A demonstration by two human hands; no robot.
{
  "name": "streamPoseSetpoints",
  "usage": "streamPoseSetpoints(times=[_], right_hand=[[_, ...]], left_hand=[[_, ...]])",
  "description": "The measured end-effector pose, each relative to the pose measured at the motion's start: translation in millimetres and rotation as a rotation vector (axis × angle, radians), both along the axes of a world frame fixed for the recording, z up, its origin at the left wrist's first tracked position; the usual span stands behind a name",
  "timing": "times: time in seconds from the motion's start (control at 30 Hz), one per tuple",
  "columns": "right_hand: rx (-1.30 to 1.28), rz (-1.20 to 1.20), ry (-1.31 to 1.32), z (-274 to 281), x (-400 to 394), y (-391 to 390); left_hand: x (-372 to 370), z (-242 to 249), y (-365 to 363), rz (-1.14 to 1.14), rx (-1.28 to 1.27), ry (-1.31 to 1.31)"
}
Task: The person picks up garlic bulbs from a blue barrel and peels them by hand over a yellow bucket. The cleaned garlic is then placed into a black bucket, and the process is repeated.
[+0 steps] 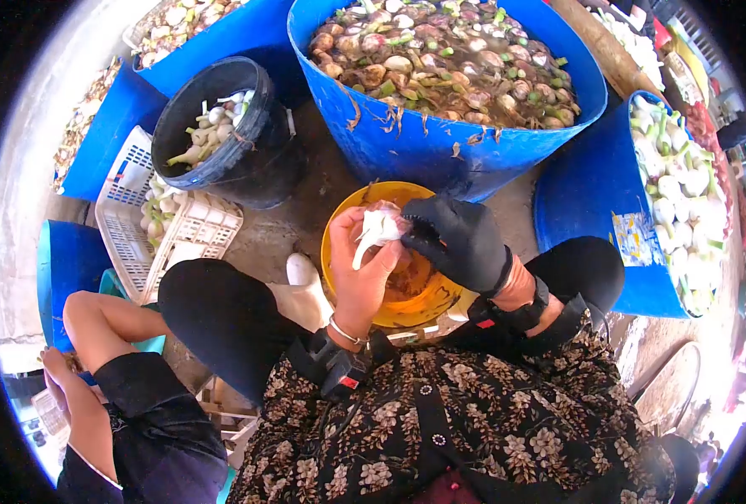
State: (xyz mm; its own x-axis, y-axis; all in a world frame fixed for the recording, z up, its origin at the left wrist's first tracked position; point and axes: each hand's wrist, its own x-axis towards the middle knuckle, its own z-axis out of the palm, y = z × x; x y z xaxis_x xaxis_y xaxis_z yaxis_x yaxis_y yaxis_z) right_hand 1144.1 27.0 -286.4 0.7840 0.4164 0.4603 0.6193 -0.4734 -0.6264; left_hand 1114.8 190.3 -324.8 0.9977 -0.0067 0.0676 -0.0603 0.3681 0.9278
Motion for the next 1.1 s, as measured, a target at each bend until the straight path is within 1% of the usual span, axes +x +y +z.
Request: streamPoseSetpoints(times=[0.03, 0.13, 0.27, 0.33, 0.37, 0.43, 0.47, 0.53, 0.57, 0.63, 0.67, 0.73, 0.77, 0.87, 0.93, 0.97, 1.0, 1.07, 1.1], right_hand=[[-0.042, 0.007, -0.079, 1, 1, -1], [-0.169, -0.007, -0.197, -8, 1, -1], [-0.236, 0.001, -0.268, -7, 3, -1], [-0.244, -0.002, -0.27, -11, 4, -2], [-0.146, -0.039, -0.167, -10, 4, 0], [0.05, -0.111, 0.039, -8, 4, 5], [0.08, -0.048, 0.107, -7, 5, 6], [0.139, 0.078, 0.241, -5, 7, 6], [0.246, 0.111, 0.387, -5, 6, 6], [0.462, 0.178, 0.68, -6, 2, 7], [0.619, 0.152, 0.805, -8, 1, 8], [0.931, 0.09, 1.049, -12, 1, 9], [0.888, 0.042, 1.006, -10, 0, 8], [0.862, -0.031, 0.954, -18, 2, 8], [0.63, -0.046, 0.68, -34, 11, -3], [0.607, -0.032, 0.665, -38, 13, -7], [0.585, -0.017, 0.65, -37, 15, -10], [0.725, 0.059, 0.859, -9, 15, -12], [0.74, 0.216, 0.819, -4, 14, -9]], left_hand=[[0, 3, -1, 0.014, 0.009, 0.021], [1, 3, -4, 0.046, 0.053, 0.026], [0, -3, -6, 0.071, 0.103, 0.019], [-1, -8, -9, 0.054, 0.025, -0.004], [-1, -10, -11, 0.048, -0.013, -0.016], [-2, -3, -12, 0.013, -0.114, 0.044], [-2, -1, -13, -0.006, -0.165, 0.073], [-1, -4, -11, -0.011, -0.126, 0.015], [-1, -6, -10, -0.013, -0.105, -0.012], [-2, 3, -9, -0.051, -0.192, 0.063], [-3, 6, -8, -0.07, -0.236, 0.103], [-2, 4, -8, -0.067, -0.157, 0.066], [-1, 3, -8, -0.066, -0.118, 0.046], [0, 3, -4, -0.142, -0.151, 0.029], [-4, 13, 2, -0.243, -0.163, 0.074], [-5, 17, 4, -0.293, -0.169, 0.096], [-6, 17, 5, -0.279, -0.128, 0.068], [-5, 17, 5, -0.248, -0.05, 0.006], [-1, 12, 4, -0.21, -0.036, -0.05]])
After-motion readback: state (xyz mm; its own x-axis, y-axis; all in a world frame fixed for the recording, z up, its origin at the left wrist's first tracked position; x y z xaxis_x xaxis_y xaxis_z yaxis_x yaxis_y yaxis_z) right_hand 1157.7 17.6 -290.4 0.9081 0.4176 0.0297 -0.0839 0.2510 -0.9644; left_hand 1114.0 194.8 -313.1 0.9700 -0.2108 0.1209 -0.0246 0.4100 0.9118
